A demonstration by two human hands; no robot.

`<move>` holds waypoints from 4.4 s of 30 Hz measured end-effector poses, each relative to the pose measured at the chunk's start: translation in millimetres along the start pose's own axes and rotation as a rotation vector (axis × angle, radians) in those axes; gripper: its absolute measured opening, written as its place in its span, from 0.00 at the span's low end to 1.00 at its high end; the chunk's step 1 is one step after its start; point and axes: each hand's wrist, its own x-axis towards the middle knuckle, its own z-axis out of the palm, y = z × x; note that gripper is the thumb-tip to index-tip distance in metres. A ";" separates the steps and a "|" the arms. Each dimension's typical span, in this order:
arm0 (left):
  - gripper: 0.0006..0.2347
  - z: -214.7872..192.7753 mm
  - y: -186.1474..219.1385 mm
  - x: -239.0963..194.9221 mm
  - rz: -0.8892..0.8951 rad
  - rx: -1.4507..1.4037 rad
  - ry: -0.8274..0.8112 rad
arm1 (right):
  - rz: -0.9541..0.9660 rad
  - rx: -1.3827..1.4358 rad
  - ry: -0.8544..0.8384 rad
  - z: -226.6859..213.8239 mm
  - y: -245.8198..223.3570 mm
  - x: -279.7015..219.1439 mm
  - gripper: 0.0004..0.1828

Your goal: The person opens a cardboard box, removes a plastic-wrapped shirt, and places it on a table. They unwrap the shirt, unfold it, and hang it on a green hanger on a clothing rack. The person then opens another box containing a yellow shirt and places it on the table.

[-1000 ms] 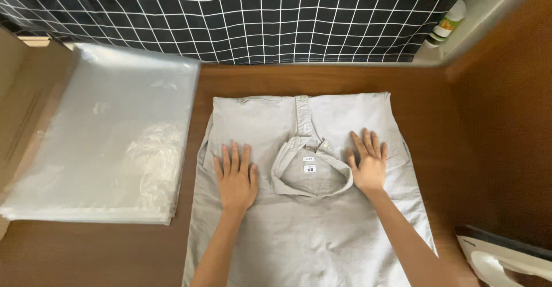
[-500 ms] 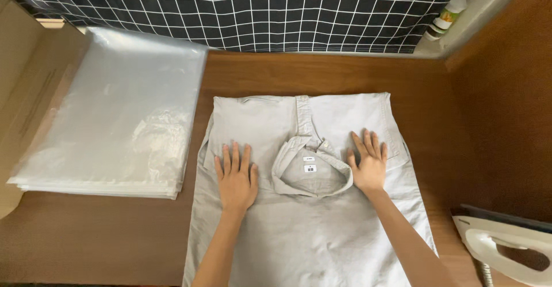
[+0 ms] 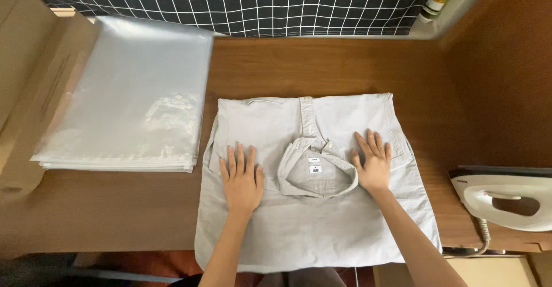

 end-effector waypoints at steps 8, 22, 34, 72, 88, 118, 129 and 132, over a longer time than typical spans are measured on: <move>0.20 -12.0 -5.0 -31.3 0.011 -0.014 0.052 | 0.001 -0.020 -0.002 -5.5 -2.6 -32.0 0.25; 0.21 -18.8 -9.8 -57.8 0.038 -0.002 0.094 | 0.015 0.002 0.009 -15.2 -7.0 -65.8 0.25; 0.13 -41.7 -42.3 -46.4 -0.134 -0.044 0.147 | 0.022 0.049 0.341 -28.7 62.2 -61.4 0.07; 0.08 8.9 -101.9 131.3 -1.067 -2.009 -0.427 | 0.927 1.917 -0.519 -73.5 71.5 128.8 0.16; 0.23 6.3 11.5 156.8 0.060 -0.341 -0.372 | 0.267 0.877 -0.106 -30.8 -21.1 137.5 0.16; 0.23 -2.8 -154.1 121.5 -1.037 -1.116 0.494 | -0.005 -0.021 0.020 32.7 -28.1 90.2 0.34; 0.14 -38.3 -65.4 161.0 0.074 -0.344 0.084 | 0.291 0.021 -0.057 13.7 13.9 120.1 0.18; 0.16 1.8 -62.0 167.2 0.212 -0.172 -0.014 | 0.344 0.205 0.129 -44.8 11.5 132.2 0.16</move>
